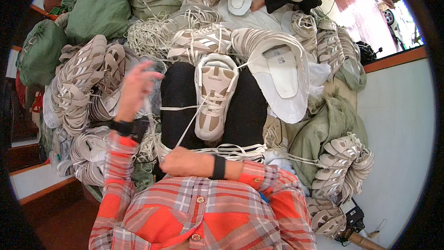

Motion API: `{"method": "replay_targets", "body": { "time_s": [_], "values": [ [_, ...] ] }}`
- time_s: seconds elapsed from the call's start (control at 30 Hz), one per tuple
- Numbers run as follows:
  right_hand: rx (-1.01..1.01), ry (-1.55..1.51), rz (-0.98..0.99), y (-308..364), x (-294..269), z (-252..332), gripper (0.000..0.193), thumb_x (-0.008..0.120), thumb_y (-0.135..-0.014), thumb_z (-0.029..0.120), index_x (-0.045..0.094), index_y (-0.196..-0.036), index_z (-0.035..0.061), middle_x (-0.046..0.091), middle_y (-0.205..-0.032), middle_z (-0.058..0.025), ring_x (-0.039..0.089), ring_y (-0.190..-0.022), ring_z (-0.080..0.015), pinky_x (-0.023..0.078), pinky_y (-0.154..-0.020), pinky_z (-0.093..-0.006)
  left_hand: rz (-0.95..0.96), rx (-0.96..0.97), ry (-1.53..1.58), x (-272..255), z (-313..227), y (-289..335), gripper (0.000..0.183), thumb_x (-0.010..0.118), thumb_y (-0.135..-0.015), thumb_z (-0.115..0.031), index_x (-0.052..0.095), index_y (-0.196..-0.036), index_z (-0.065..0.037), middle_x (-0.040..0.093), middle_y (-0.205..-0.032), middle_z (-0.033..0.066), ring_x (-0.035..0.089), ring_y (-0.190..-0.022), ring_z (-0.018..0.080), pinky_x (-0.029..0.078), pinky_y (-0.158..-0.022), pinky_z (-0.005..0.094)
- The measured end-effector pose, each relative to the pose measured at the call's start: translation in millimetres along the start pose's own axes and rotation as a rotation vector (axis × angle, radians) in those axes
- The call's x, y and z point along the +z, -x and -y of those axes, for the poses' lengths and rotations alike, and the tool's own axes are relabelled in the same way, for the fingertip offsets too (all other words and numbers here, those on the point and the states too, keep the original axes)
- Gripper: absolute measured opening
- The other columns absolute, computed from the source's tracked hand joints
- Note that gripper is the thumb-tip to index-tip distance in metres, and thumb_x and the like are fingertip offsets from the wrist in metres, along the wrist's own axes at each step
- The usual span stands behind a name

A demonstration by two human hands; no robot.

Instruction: Lacing white athletic shoe components and securing them with long cords in a factory setting.

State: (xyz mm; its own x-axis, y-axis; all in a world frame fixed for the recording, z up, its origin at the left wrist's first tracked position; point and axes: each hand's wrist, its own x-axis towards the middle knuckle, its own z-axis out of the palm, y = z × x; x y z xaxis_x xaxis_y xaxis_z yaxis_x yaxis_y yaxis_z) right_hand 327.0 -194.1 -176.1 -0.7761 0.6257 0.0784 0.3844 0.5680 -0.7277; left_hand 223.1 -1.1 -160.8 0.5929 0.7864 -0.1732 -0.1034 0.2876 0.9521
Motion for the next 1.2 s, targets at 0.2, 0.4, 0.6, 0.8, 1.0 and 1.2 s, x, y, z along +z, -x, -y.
{"method": "replay_targets", "body": {
  "time_s": [0.2, 0.4, 0.6, 0.8, 1.0, 1.2],
  "values": [
    [0.888, 0.145, -0.696, 65.3, -78.1, -41.8, 0.019, 0.053, -0.087, 0.014, 0.059, -0.104, 0.0065, 0.063, -0.072, -0.0195, 0.063, -0.069, -0.0363, 0.049, -0.056, -0.0443, 0.133, 0.059, -0.681, 58.5, 56.9, -6.1, 0.011, 0.059, -0.084, -0.012, 0.062, -0.087, -0.001, 0.065, -0.07, 0.014, 0.06, -0.055, 0.0196, 0.047, -0.052, 0.0299],
    [0.696, 0.168, -0.714, 65.7, -82.8, -76.5, 0.021, 0.048, -0.09, 0.016, 0.055, -0.104, 0.0015, 0.061, -0.072, -0.0244, 0.06, -0.066, -0.0418, 0.047, -0.06, -0.0478, 0.078, 0.368, -1.108, 70.1, 64.6, -8.5, 0.011, 0.06, -0.082, -0.011, 0.057, -0.081, 0.0, 0.061, -0.067, 0.0205, 0.061, -0.063, 0.0362, 0.048, -0.055, 0.0431],
    [0.855, -0.708, -0.698, 56.9, -95.4, -75.2, 0.024, 0.044, -0.088, 0.009, 0.058, -0.103, -0.0038, 0.06, -0.061, -0.0159, 0.06, -0.046, -0.0249, 0.047, -0.043, -0.0353, 0.061, 0.277, -1.048, 79.5, 57.8, -5.2, 0.012, 0.06, -0.082, -0.008, 0.054, -0.077, 0.001, 0.06, -0.064, 0.0173, 0.061, -0.059, 0.0322, 0.047, -0.051, 0.0403],
    [0.848, -0.482, -0.532, 48.7, -108.2, -87.1, 0.021, 0.047, -0.086, 0.008, 0.055, -0.102, -0.0036, 0.054, -0.053, -0.006, 0.049, -0.034, -0.0124, 0.039, -0.033, -0.0273, 0.255, -0.056, -0.665, 65.3, 52.7, -22.0, 0.013, 0.061, -0.081, -0.009, 0.06, -0.078, 0.004, 0.062, -0.061, 0.0074, 0.058, -0.047, 0.0122, 0.044, -0.043, 0.0257],
    [0.653, 0.38, -0.529, 56.1, -88.9, -107.3, 0.006, 0.049, -0.083, 0.005, 0.049, -0.082, -0.0012, 0.061, -0.062, -0.0187, 0.063, -0.056, -0.0339, 0.049, -0.051, -0.0434, 0.359, -0.268, -0.655, 54.3, 36.8, -17.6, 0.016, 0.062, -0.082, -0.012, 0.063, -0.079, 0.003, 0.061, -0.059, 0.0057, 0.056, -0.044, 0.0121, 0.043, -0.041, 0.0256],
    [0.875, -0.369, -0.956, 98.0, -120.5, -61.6, 0.011, 0.054, -0.091, 0.012, 0.048, -0.093, 0.004, 0.063, -0.077, -0.0107, 0.065, -0.065, -0.0234, 0.049, -0.052, -0.0358, 0.45, 0.193, -0.044, 7.0, -9.8, 55.2, 0.016, 0.069, -0.08, -0.022, 0.072, -0.079, -0.006, 0.051, -0.102, 0.0076, 0.048, -0.097, 0.0176, 0.037, -0.084, 0.0276]
  ]
}}
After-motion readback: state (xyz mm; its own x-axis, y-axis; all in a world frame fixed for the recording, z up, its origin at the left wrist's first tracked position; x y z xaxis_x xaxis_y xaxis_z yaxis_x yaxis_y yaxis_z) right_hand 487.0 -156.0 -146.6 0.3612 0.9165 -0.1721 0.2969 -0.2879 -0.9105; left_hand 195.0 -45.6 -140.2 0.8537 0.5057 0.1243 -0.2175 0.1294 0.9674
